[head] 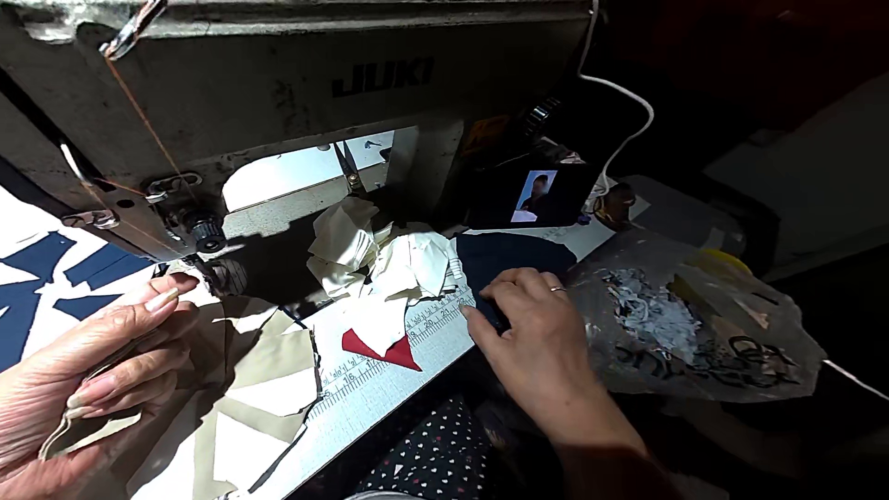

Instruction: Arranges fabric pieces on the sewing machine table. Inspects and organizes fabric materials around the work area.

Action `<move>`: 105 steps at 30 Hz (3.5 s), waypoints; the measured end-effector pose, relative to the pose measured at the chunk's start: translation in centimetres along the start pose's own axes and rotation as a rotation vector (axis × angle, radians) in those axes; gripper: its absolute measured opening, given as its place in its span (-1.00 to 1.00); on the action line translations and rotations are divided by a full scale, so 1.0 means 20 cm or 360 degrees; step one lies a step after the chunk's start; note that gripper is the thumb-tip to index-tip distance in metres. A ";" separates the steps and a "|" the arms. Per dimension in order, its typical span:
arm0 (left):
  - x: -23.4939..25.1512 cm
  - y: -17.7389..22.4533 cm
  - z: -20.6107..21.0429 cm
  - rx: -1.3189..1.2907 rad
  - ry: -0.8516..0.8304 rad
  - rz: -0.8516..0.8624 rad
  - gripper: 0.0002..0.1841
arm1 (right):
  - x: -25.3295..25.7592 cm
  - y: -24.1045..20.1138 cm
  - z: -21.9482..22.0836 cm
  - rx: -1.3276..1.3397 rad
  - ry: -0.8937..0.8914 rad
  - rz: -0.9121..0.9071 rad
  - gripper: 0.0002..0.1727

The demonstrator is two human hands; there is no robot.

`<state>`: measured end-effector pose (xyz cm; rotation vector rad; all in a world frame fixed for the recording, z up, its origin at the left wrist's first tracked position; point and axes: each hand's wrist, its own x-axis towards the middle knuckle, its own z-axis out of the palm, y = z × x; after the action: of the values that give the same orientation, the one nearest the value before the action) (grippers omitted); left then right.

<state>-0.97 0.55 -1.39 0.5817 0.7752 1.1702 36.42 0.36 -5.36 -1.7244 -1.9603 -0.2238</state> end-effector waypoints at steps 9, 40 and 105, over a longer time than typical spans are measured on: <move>0.01 -0.02 0.01 -0.0010 0.0074 0.0035 -0.76 | 0.02 0.03 -0.01 0.0161 0.0034 0.0086 -0.85; -0.01 -0.01 0.01 -0.0004 -0.0023 -0.0045 -0.73 | 0.07 0.22 0.00 0.1359 0.0200 0.0899 -0.84; 0.09 -0.54 0.73 0.0552 -0.0560 -0.0363 -0.84 | 0.01 0.06 -0.12 0.3700 -0.0144 0.0718 -0.54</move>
<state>17.23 -1.00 -0.97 0.9332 0.7214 0.7000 38.30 -0.36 -3.50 -0.3063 -0.5511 1.5677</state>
